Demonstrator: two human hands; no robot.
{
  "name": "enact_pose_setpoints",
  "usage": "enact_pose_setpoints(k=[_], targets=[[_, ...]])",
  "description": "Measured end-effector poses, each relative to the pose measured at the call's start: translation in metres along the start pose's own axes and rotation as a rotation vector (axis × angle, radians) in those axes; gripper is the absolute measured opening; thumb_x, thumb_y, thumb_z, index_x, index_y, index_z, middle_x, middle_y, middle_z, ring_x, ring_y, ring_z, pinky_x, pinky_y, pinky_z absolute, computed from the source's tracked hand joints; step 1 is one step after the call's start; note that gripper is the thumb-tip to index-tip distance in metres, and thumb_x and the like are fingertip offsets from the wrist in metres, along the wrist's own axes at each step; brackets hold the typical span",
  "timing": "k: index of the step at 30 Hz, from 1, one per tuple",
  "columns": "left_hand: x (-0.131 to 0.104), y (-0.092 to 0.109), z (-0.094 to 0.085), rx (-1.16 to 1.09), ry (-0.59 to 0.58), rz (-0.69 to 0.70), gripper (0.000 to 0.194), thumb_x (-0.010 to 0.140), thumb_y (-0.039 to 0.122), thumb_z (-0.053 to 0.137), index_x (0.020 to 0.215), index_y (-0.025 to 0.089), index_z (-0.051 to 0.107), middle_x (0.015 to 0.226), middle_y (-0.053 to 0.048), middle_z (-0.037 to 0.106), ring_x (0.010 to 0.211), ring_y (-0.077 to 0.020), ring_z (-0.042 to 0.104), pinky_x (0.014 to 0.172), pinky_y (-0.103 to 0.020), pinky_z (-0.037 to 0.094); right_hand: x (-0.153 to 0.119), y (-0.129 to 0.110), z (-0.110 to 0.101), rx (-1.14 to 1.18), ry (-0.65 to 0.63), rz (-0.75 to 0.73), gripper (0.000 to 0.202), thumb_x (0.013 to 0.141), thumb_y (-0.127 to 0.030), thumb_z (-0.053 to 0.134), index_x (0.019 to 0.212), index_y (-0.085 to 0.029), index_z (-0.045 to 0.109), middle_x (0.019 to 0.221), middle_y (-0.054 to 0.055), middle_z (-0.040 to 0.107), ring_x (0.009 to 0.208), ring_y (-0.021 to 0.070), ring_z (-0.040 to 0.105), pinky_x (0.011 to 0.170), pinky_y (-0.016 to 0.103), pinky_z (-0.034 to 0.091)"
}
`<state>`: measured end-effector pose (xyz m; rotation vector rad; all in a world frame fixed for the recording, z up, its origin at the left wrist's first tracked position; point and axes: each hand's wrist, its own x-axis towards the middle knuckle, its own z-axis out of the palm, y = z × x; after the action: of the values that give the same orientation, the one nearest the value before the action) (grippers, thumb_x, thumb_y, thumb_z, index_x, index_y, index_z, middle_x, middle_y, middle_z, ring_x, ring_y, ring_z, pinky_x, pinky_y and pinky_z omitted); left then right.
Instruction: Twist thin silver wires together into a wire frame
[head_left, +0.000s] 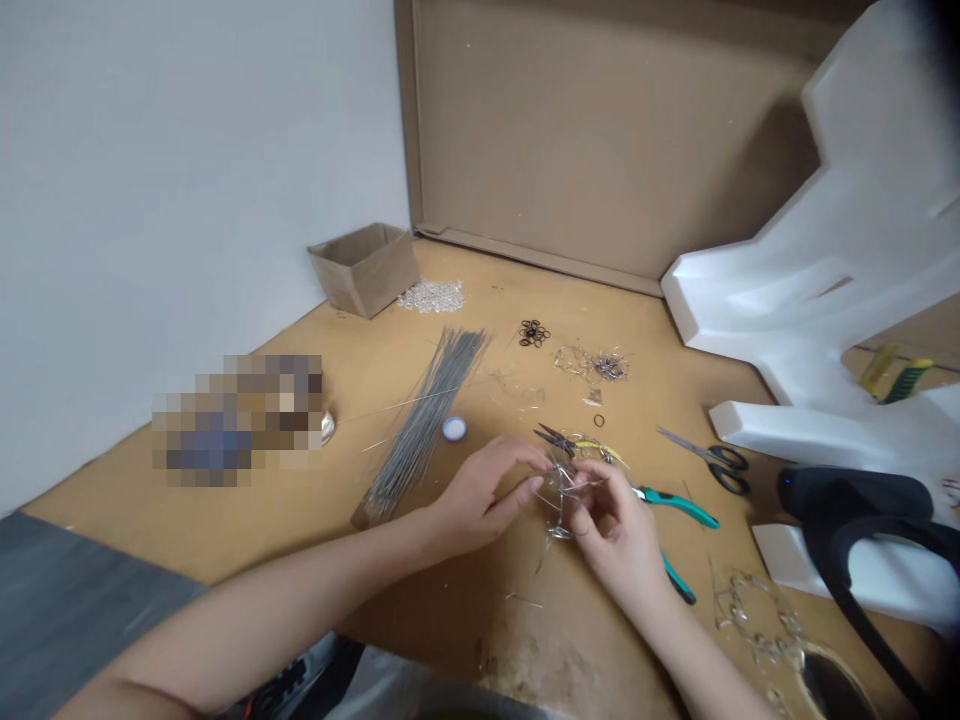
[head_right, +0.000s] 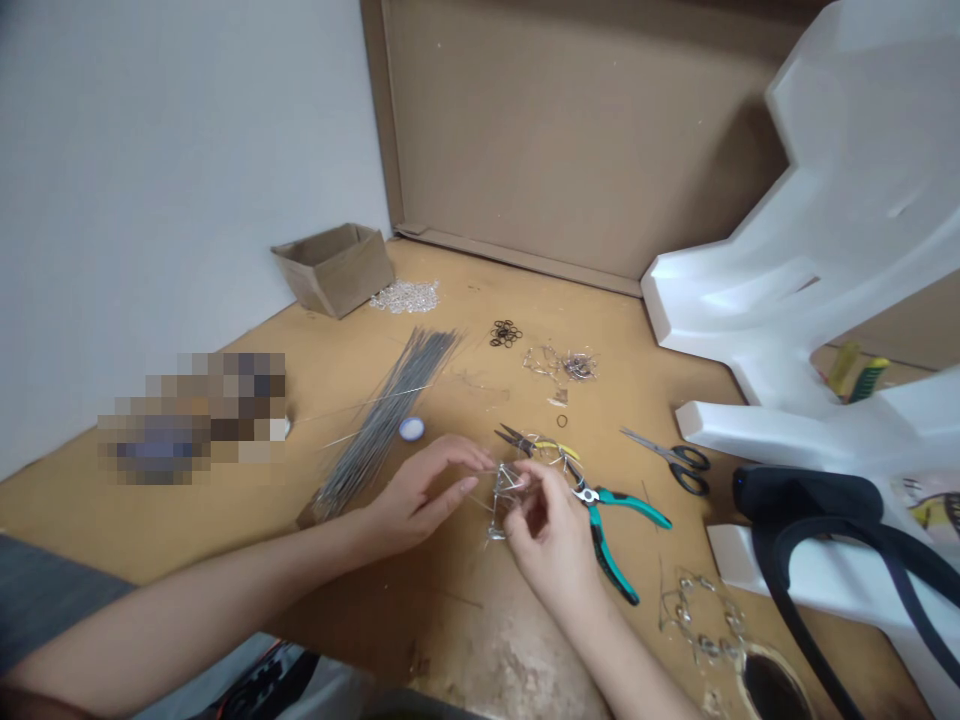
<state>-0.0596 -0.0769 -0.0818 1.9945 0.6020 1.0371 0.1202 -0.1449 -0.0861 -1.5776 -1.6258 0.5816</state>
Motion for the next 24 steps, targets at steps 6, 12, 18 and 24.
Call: enact_pose_setpoints(k=[6,12,18,24], targets=[[-0.007,0.012,0.004,-0.027,-0.053,-0.070,0.047,0.070,0.029,0.062,0.111,0.017,0.043,0.095,-0.007,0.057,0.091,-0.0200,0.054,0.087,-0.035,0.042,0.000,-0.012,-0.004,-0.411,0.120,-0.092,0.032,0.073,-0.015,0.047,0.105,-0.023,0.051,0.090,0.005,0.060,0.063,0.0156,0.059,0.055,0.026,0.046],[-0.012,0.018,0.015,0.041,-0.030,-0.211,0.070,0.059,0.039,0.072,0.116,0.016,0.037,0.098,-0.008,0.054,0.090,-0.0213,0.053,0.086,-0.038,0.043,-0.005,-0.020,0.002,-0.672,0.115,-0.173,0.034,0.075,-0.016,0.048,0.109,-0.021,0.051,0.098,0.007,0.061,0.065,0.0172,0.062,0.052,0.026,0.043],[-0.010,0.016,0.013,-0.176,-0.053,-0.196,0.043,0.076,0.019,0.056,0.116,0.019,0.038,0.095,-0.006,0.054,0.090,-0.0164,0.053,0.086,-0.034,0.043,0.000,-0.014,-0.004,-0.479,0.102,-0.099,0.032,0.075,-0.015,0.047,0.105,-0.023,0.052,0.094,0.005,0.062,0.068,0.0167,0.061,0.053,0.025,0.045],[-0.003,0.010,0.013,-0.780,-0.138,-0.300,0.030,0.085,0.025,0.052,0.113,0.020,0.041,0.087,-0.004,0.058,0.083,-0.0133,0.058,0.082,-0.033,0.045,0.004,0.007,-0.003,-0.075,0.043,0.038,0.029,0.078,-0.018,0.046,0.106,-0.022,0.052,0.088,0.004,0.063,0.064,0.0151,0.060,0.058,0.026,0.049]])
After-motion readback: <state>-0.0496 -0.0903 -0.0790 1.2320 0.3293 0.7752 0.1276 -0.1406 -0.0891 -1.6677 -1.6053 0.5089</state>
